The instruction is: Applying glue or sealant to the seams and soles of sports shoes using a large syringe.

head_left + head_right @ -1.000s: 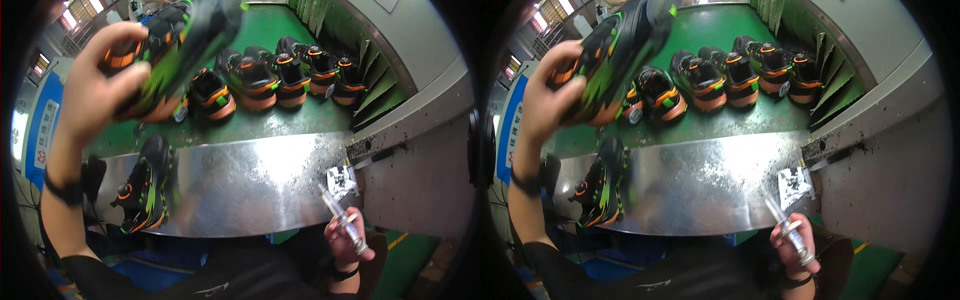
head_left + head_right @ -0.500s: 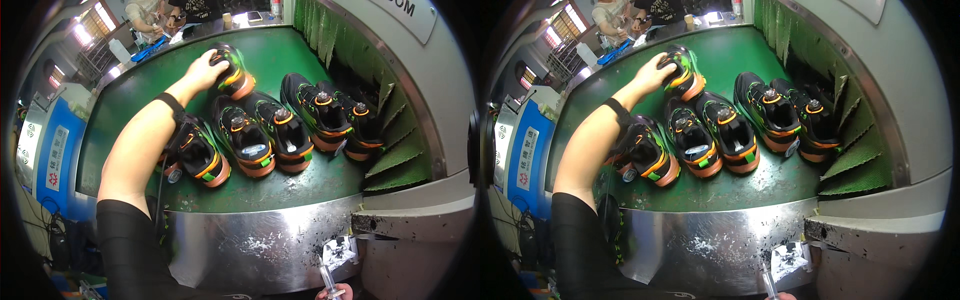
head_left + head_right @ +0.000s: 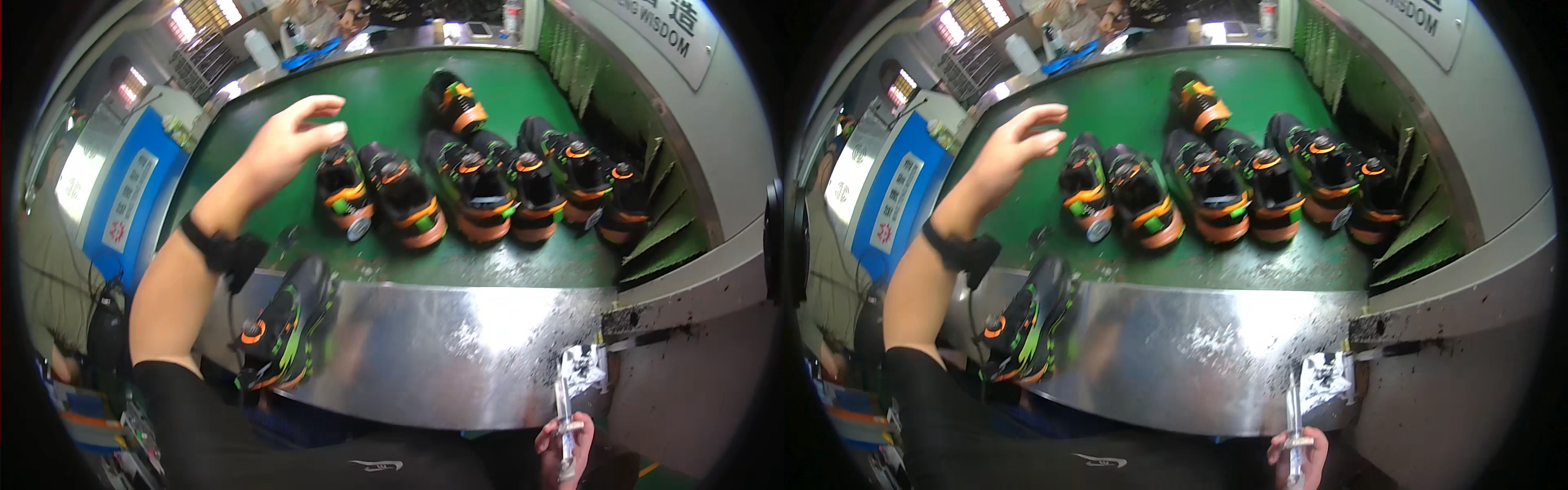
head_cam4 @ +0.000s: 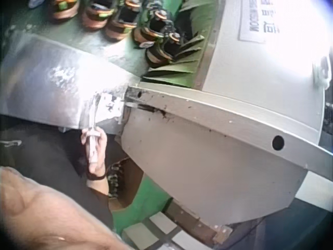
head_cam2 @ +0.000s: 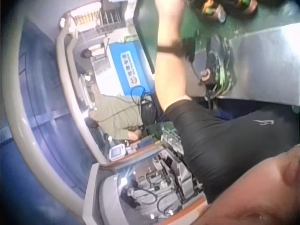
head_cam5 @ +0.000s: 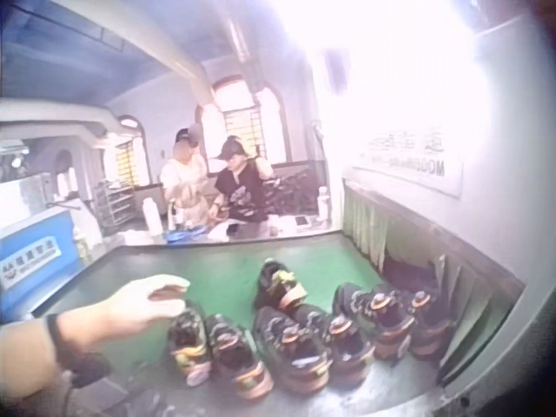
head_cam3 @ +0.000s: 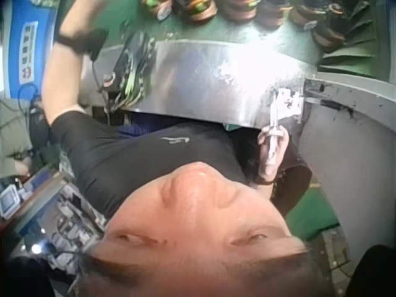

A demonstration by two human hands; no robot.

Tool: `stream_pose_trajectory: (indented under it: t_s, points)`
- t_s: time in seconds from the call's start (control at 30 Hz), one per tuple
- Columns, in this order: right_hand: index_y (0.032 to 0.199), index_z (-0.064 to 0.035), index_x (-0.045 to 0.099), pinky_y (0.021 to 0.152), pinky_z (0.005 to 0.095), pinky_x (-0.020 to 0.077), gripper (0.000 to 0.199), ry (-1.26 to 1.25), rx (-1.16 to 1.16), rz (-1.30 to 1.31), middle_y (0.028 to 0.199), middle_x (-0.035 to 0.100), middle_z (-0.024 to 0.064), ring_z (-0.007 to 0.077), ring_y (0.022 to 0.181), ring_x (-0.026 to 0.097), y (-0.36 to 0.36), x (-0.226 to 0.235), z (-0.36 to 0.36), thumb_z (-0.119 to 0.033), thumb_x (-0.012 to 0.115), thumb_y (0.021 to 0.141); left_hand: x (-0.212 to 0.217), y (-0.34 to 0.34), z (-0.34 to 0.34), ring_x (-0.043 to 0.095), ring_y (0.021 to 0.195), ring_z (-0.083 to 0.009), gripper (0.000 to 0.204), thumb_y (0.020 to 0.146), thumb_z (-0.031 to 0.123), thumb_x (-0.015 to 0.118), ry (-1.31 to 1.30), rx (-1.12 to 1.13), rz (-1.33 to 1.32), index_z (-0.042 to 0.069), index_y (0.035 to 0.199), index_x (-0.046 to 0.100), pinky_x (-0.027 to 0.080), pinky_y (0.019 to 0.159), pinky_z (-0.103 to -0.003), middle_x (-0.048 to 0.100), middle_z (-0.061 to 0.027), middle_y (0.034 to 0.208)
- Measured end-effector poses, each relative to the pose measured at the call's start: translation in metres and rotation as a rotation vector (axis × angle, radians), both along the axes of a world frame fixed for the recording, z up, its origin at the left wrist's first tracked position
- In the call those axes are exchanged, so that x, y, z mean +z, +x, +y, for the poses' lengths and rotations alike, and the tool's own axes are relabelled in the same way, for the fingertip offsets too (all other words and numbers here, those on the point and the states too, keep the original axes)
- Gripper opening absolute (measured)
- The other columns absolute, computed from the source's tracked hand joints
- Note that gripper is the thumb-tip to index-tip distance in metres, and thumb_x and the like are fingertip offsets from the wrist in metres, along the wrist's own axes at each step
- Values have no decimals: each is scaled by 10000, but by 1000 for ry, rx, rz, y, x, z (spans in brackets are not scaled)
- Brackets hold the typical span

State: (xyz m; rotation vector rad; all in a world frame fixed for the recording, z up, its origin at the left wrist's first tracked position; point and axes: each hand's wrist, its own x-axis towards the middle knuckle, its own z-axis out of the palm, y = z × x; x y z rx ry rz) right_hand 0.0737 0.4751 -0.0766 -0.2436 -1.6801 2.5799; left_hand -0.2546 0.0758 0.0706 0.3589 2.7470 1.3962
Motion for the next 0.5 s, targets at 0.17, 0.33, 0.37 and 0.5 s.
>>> stream_pose_trajectory:
  t_s: [0.17,0.33,0.37,0.5]
  points:
    - [1403,-60,281,688,290,437,1379,-59,86,-1,1154,502,163,204,896,532,12,-21,-13,-637,882,305,-9,177,-63,478,1216,-255,647,744,286,749,-404,90,-13,34,1293,515,398,1008,-369,500,-151,1286]
    - [1425,-56,271,672,275,422,1411,-31,210,33,1167,501,159,185,875,526,19,-33,-21,-706,847,313,-62,252,-84,488,1234,-308,743,670,256,782,-505,114,-89,76,1321,473,373,1051,-360,495,-171,1317]
    - [1426,-53,274,671,271,414,1417,1,202,22,1171,501,155,177,864,521,23,-30,-24,-721,837,310,-69,255,-86,526,1155,-306,650,664,259,778,-499,134,-14,65,1223,508,408,1001,-360,526,-161,1225]
    - [1422,-27,272,673,271,425,1468,16,202,74,1168,506,171,201,948,547,39,-36,-22,-728,816,252,-77,248,-88,583,945,-253,484,697,210,763,-486,185,19,57,1070,495,472,860,-349,555,-135,1022]
